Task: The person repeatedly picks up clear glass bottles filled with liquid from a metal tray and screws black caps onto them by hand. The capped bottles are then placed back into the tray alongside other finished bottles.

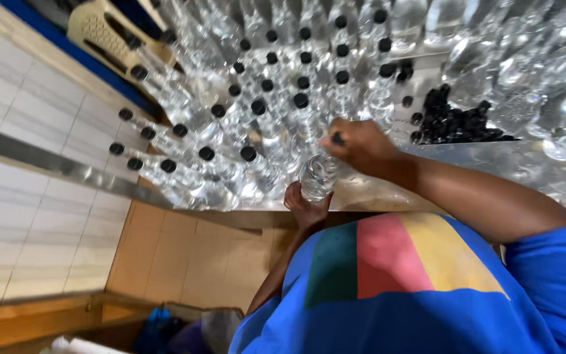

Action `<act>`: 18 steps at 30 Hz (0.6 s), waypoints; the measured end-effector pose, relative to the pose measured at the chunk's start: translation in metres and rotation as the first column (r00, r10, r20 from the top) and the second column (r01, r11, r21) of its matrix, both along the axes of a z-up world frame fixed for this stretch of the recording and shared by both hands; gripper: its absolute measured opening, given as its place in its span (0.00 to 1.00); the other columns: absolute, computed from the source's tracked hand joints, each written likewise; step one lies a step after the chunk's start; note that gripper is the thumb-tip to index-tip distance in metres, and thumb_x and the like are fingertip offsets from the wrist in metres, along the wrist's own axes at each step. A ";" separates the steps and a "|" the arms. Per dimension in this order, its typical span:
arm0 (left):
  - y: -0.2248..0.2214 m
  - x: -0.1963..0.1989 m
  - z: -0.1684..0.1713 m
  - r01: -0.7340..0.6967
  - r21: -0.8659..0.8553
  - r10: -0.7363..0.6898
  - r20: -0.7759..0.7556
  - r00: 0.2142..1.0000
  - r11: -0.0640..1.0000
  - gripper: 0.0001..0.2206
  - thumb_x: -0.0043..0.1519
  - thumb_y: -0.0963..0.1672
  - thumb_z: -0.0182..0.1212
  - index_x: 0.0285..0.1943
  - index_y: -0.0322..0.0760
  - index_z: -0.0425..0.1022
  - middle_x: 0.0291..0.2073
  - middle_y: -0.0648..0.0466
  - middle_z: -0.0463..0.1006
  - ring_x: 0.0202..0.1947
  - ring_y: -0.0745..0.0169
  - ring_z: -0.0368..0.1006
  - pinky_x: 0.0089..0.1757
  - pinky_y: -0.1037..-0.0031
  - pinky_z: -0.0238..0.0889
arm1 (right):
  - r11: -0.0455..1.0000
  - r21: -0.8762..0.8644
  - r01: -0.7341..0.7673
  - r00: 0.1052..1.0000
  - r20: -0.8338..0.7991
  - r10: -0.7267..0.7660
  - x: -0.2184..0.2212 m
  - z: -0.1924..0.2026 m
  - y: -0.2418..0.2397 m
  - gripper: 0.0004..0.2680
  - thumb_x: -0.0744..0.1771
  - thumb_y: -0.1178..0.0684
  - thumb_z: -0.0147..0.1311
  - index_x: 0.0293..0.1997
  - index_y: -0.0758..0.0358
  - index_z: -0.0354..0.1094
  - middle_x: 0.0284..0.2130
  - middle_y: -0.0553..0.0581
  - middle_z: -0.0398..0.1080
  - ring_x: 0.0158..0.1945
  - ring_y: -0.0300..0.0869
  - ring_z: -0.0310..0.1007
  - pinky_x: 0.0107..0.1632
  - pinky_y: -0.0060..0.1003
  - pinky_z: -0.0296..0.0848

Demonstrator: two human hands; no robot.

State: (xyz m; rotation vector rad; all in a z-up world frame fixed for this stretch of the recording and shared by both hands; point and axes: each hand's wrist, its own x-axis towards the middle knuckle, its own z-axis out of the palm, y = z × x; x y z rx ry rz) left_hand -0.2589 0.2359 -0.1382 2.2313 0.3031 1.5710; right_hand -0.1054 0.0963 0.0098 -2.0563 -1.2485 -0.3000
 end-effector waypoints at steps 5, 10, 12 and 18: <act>0.011 -0.012 -0.019 -0.195 0.137 0.215 -0.152 0.965 0.971 0.54 0.49 0.68 0.75 0.74 0.30 0.64 0.61 0.36 0.74 0.58 0.33 0.75 0.54 0.43 0.69 | 0.976 -0.105 -0.191 0.977 -0.111 0.180 -0.016 0.009 0.052 0.15 0.69 0.37 0.66 0.43 0.55 0.68 0.25 0.60 0.77 0.28 0.56 0.81 0.33 0.51 0.80; 0.003 -0.013 -0.031 -0.312 0.140 0.340 -0.287 0.896 0.940 0.55 0.52 0.73 0.62 0.71 0.29 0.66 0.60 0.39 0.74 0.57 0.37 0.76 0.54 0.48 0.67 | 0.881 -0.134 -0.454 0.774 -0.550 0.314 0.042 0.020 0.017 0.18 0.69 0.35 0.65 0.61 0.45 0.64 0.38 0.47 0.86 0.37 0.48 0.87 0.46 0.46 0.83; -0.002 -0.007 -0.032 -0.442 0.218 0.492 -0.322 0.809 0.870 0.55 0.54 0.74 0.57 0.73 0.30 0.67 0.65 0.39 0.74 0.64 0.38 0.73 0.61 0.45 0.62 | 0.929 -0.236 -0.283 0.810 -0.578 0.100 0.075 0.022 -0.027 0.06 0.67 0.47 0.60 0.45 0.53 0.76 0.31 0.55 0.85 0.37 0.53 0.87 0.44 0.47 0.83; -0.005 -0.011 -0.023 -0.465 0.132 0.475 -0.409 0.779 0.876 0.58 0.46 0.74 0.66 0.73 0.32 0.63 0.67 0.39 0.70 0.65 0.38 0.71 0.59 0.48 0.62 | 0.638 -0.767 0.072 0.981 -0.059 -0.182 0.142 -0.063 -0.100 0.11 0.71 0.42 0.61 0.44 0.59 0.80 0.34 0.57 0.84 0.35 0.50 0.86 0.43 0.45 0.83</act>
